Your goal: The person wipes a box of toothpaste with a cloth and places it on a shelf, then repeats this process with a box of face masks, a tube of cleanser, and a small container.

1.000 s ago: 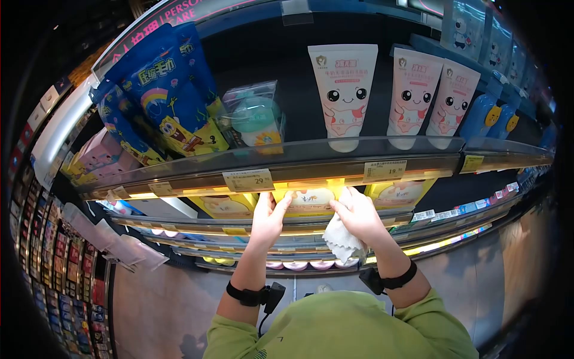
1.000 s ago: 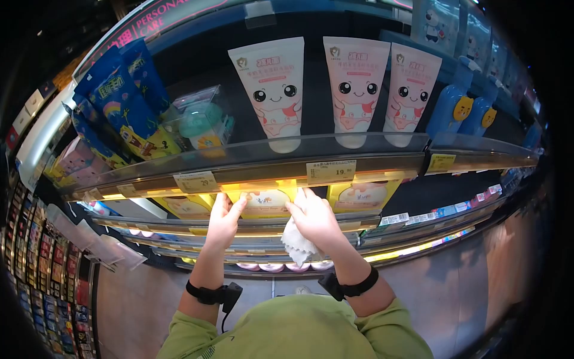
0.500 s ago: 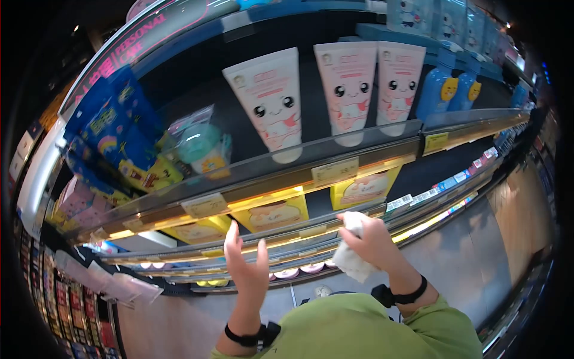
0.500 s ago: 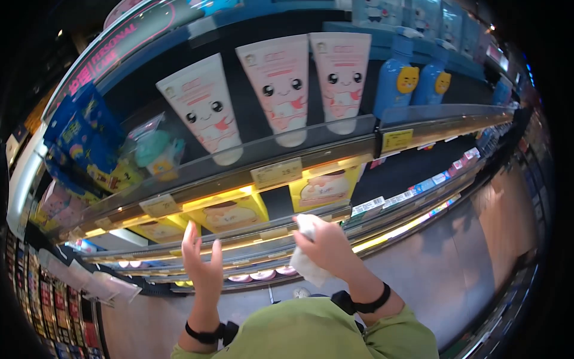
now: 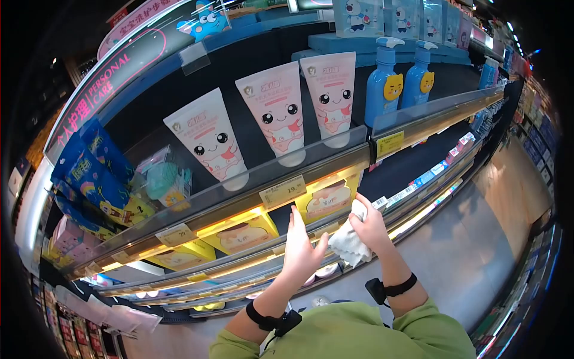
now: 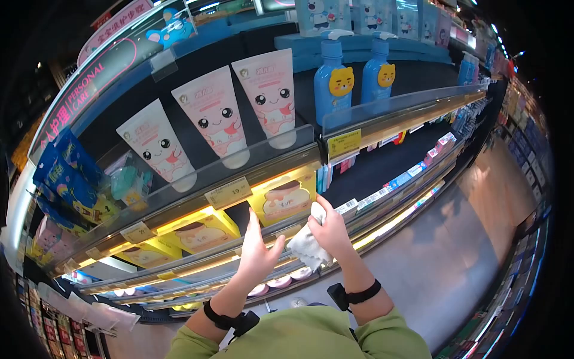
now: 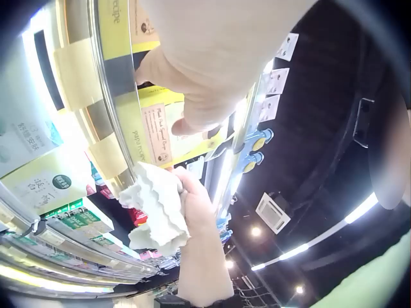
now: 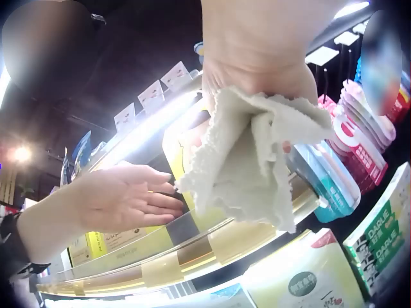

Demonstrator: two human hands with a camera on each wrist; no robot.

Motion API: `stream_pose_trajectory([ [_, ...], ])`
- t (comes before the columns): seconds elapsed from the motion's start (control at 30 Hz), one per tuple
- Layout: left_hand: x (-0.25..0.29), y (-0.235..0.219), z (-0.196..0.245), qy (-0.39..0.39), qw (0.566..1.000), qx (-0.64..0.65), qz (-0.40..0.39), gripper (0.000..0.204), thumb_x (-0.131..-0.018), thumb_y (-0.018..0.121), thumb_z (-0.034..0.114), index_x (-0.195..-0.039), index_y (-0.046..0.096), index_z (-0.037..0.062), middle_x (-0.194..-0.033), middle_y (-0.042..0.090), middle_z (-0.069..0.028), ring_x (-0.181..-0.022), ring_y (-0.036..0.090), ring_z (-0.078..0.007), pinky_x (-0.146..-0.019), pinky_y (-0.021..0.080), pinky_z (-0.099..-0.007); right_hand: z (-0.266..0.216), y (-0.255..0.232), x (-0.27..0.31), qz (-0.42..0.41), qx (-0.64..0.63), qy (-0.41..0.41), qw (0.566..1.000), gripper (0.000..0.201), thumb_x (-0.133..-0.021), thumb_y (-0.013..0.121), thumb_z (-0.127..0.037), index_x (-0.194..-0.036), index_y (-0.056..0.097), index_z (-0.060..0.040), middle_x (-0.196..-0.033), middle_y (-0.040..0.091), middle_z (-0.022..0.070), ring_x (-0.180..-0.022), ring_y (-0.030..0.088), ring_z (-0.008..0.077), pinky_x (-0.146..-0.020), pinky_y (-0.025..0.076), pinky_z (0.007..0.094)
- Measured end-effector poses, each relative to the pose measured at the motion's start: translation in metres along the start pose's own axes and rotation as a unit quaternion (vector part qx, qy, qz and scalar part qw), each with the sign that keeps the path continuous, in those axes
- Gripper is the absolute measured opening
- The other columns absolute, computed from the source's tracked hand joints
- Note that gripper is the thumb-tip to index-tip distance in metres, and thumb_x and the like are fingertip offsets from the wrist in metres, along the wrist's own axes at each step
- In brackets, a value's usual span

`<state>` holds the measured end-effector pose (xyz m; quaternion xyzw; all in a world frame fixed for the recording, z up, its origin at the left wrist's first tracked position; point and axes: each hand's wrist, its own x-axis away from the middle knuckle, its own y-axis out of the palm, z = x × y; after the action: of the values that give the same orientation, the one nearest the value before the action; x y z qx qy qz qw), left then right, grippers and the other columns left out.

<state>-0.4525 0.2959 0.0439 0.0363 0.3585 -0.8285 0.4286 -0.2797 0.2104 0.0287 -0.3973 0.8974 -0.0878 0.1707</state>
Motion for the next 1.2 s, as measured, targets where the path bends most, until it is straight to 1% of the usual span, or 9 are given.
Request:
stream_pose_trajectory([
  [0.3, 0.006, -0.001, 0.007, -0.012, 0.996, -0.087, 0.003, 0.089, -0.081, 0.067, 0.024, -0.139, 0.014, -0.0173, -0.133, 0.037, -0.0367, -0.124, 0.039, -0.0456, -0.107, 0.027, -0.0535, 0.005, -0.001, -0.002, 0.007, 0.022, -0.021, 1.0, 0.054, -0.081, 0.061, -0.01, -0.131, 0.047, 0.0027, -0.105, 0.065, 0.0244, -0.099, 0.065, 0.0327, -0.085, 0.048, 0.0356],
  [0.4, 0.009, -0.008, 0.007, -0.024, 0.999, -0.041, -0.007, 0.089, -0.081, 0.069, 0.023, -0.14, 0.014, -0.0168, -0.134, 0.038, -0.0364, -0.126, 0.04, -0.0436, -0.108, 0.03, -0.0423, -0.008, -0.007, 0.002, -0.007, 0.041, 0.014, 0.999, 0.055, -0.081, 0.063, -0.012, -0.131, 0.048, 0.0027, -0.102, 0.065, 0.0255, -0.096, 0.065, 0.0338, -0.083, 0.049, 0.0355],
  [0.53, 0.023, -0.059, 0.044, 0.141, 0.985, -0.07, 0.076, 0.049, -0.073, 0.074, 0.011, -0.118, 0.058, 0.0014, -0.121, 0.059, -0.0213, -0.11, 0.058, -0.032, -0.095, 0.044, -0.0406, -0.005, -0.023, 0.009, 0.043, 0.037, -0.004, 0.998, 0.045, -0.082, 0.062, -0.008, -0.125, 0.055, 0.0027, -0.102, 0.067, 0.02, -0.094, 0.065, 0.0218, -0.081, 0.049, 0.0326],
  [0.63, 0.015, -0.121, 0.072, 0.237, 0.917, -0.194, 0.255, 0.053, -0.069, 0.076, 0.007, -0.118, 0.057, 0.0009, -0.111, 0.062, -0.0141, -0.101, 0.058, -0.0295, -0.084, 0.047, -0.0372, -0.006, -0.038, 0.015, 0.08, 0.056, 0.016, 0.995, 0.038, -0.081, 0.059, -0.008, -0.117, 0.059, 0.0036, -0.103, 0.067, 0.0173, -0.094, 0.065, 0.0243, -0.084, 0.048, 0.0327],
  [0.7, -0.004, -0.15, 0.08, 0.22, 0.889, -0.204, 0.347, 0.065, -0.068, 0.077, 0.008, -0.126, 0.05, 0.0008, -0.113, 0.059, -0.0139, -0.1, 0.056, -0.0284, -0.082, 0.047, -0.0362, -0.001, -0.045, 0.02, 0.074, 0.048, 0.002, 0.996, 0.036, -0.082, 0.059, -0.008, -0.116, 0.06, 0.004, -0.103, 0.067, 0.015, -0.092, 0.064, 0.0211, -0.083, 0.048, 0.0308],
  [0.8, -0.024, -0.166, 0.098, 0.078, 0.923, -0.169, 0.335, 0.08, -0.069, 0.08, 0.013, -0.136, 0.039, 0.0005, -0.121, 0.055, -0.017, -0.102, 0.054, -0.027, -0.082, 0.047, -0.0354, -0.006, -0.049, 0.029, 0.072, -0.007, 0.001, 0.997, 0.035, -0.084, 0.059, -0.008, -0.117, 0.06, 0.004, -0.105, 0.066, 0.0127, -0.092, 0.062, 0.0179, -0.082, 0.047, 0.0292],
  [0.93, -0.045, -0.163, 0.1, 0.047, 0.915, -0.208, 0.343, 0.096, -0.069, 0.082, 0.025, -0.142, 0.026, -0.0026, -0.118, 0.059, -0.0166, -0.102, 0.054, -0.0265, -0.082, 0.047, -0.0368, -0.021, -0.056, 0.036, 0.062, -0.019, 0.014, 0.998, 0.031, -0.086, 0.055, -0.006, -0.116, 0.059, 0.0026, -0.113, 0.063, 0.0113, -0.106, 0.057, 0.0181, -0.094, 0.042, 0.0305],
  [1.03, -0.056, -0.16, 0.115, -0.039, 0.934, -0.178, 0.307, 0.097, -0.068, 0.083, 0.028, -0.141, 0.028, -0.0025, -0.111, 0.063, -0.0156, -0.1, 0.055, -0.0267, -0.084, 0.046, -0.037, -0.022, -0.061, 0.04, 0.081, -0.044, 0.005, 0.996, 0.031, -0.086, 0.056, -0.005, -0.116, 0.059, 0.0029, -0.11, 0.063, 0.0106, -0.101, 0.057, 0.0165, -0.09, 0.043, 0.0286],
  [1.2, -0.068, -0.158, 0.104, -0.025, 0.928, -0.214, 0.305, 0.083, -0.068, 0.082, 0.028, -0.133, 0.038, -0.0005, -0.097, 0.063, -0.0117, -0.094, 0.054, -0.025, -0.081, 0.044, -0.0369, -0.016, -0.074, 0.045, 0.097, -0.1, 0.012, 0.99, 0.033, -0.086, 0.056, -0.005, -0.118, 0.057, 0.002, -0.114, 0.062, 0.0119, -0.103, 0.057, 0.0165, -0.092, 0.043, 0.0292],
])
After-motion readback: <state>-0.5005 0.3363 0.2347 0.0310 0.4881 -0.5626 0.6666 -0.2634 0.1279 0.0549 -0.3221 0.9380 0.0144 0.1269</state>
